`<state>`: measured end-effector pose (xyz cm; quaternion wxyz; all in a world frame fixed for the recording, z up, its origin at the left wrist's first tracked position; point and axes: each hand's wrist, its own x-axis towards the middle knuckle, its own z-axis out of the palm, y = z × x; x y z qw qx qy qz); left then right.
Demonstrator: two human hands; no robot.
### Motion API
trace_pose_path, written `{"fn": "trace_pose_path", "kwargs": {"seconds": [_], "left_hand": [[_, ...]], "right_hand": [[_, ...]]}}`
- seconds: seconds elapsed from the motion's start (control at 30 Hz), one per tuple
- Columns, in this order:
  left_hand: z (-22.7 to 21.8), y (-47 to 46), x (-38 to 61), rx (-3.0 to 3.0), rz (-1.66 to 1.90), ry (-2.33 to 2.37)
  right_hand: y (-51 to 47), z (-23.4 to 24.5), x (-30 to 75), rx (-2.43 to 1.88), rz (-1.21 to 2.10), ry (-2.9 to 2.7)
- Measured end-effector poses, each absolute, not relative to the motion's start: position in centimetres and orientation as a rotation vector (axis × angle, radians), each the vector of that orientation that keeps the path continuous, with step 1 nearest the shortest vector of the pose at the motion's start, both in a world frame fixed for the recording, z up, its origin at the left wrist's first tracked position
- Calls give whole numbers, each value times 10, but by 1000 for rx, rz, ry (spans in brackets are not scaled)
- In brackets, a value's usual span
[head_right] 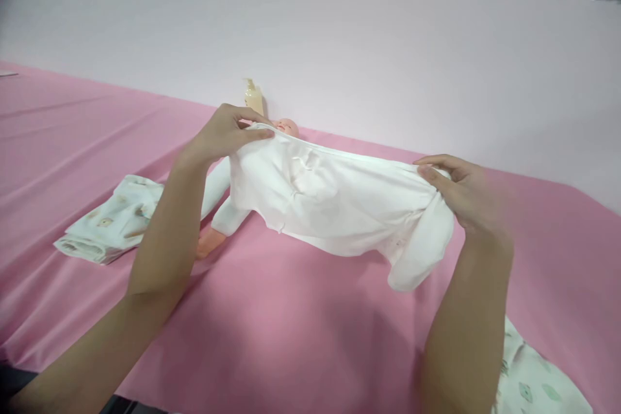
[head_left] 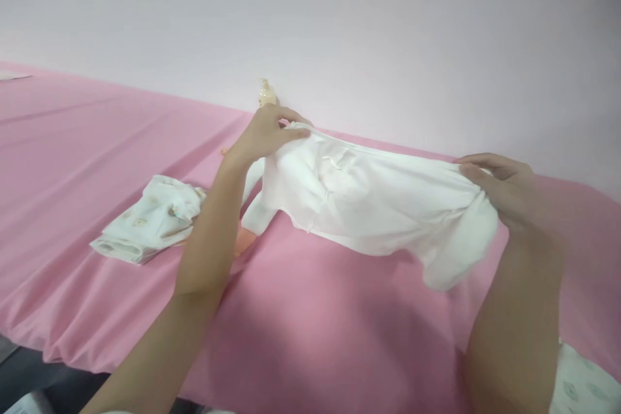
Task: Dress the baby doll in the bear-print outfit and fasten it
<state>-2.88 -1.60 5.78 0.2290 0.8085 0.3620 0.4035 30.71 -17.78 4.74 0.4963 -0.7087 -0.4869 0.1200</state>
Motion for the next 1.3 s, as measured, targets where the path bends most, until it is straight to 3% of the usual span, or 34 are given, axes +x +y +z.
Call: {"fn": "trace_pose_path", "kwargs": {"seconds": [0.7,0.9,1.3], "left_hand": [[57,-15,-29,2220,1164,1108],[59,-18,-31,2218,1158,1090],[69,-35,-26,2172,1199,1086]], "right_hand": [[-175,42,326,-1541,165,-1067],[-176,41,328,-1304,91,-1060],[-202,66,317,-1430,-25,-899]]}}
